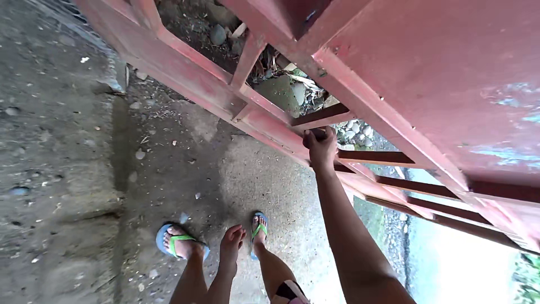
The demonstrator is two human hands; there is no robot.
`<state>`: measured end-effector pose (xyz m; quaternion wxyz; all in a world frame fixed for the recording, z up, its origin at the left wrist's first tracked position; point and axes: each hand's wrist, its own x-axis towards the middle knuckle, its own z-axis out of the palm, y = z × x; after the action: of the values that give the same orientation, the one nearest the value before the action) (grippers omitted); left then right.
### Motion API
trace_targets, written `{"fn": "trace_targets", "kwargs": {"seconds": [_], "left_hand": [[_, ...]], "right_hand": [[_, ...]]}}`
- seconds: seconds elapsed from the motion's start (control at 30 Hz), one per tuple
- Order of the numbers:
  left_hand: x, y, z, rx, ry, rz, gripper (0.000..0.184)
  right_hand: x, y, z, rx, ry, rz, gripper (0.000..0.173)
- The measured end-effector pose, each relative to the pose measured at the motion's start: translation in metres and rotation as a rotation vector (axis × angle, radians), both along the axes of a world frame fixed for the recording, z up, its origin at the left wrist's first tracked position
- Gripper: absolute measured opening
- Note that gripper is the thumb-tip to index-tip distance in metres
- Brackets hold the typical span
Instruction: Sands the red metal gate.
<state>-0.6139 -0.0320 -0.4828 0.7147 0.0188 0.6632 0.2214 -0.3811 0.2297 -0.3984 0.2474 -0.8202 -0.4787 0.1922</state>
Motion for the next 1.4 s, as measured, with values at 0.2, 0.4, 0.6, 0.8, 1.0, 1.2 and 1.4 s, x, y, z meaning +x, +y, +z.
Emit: {"fn": "trace_targets", "kwargs": {"seconds": [0.2, 0.4, 0.6, 0.8, 1.0, 1.2, 1.4], "left_hand": [[-0.015, 0.016, 0.001, 0.019, -0.01, -0.014, 0.03], [-0.022, 0.021, 0.003, 0.013, -0.006, -0.01, 0.03], [-0.013, 0.02, 0.003, 0.04, 0.0, -0.038, 0.03], [-0.004, 0.015, -0.002, 0.046, -0.003, -0.043, 0.03], [0.003, 0.012, -0.006, 0.041, 0.003, -0.076, 0.031], [0.011, 0.009, -0.005, 0.042, 0.008, -0.067, 0.031], [0.014, 0.008, -0.008, 0.039, 0.016, -0.076, 0.03]], "right_hand": [[-0.016, -0.001, -0.007, 0.122, -0.124, -0.09, 0.035], [-0.03, 0.011, -0.006, 0.16, -0.115, -0.167, 0.03], [-0.032, 0.011, -0.012, 0.223, -0.148, -0.195, 0.023], [-0.041, -0.004, -0.011, 0.228, -0.188, -0.152, 0.02], [-0.045, 0.009, -0.012, 0.224, -0.174, -0.198, 0.024], [-0.041, 0.014, -0.013, 0.233, -0.172, -0.202, 0.026], [-0.039, -0.004, -0.015, 0.278, -0.215, -0.08, 0.018]]}}
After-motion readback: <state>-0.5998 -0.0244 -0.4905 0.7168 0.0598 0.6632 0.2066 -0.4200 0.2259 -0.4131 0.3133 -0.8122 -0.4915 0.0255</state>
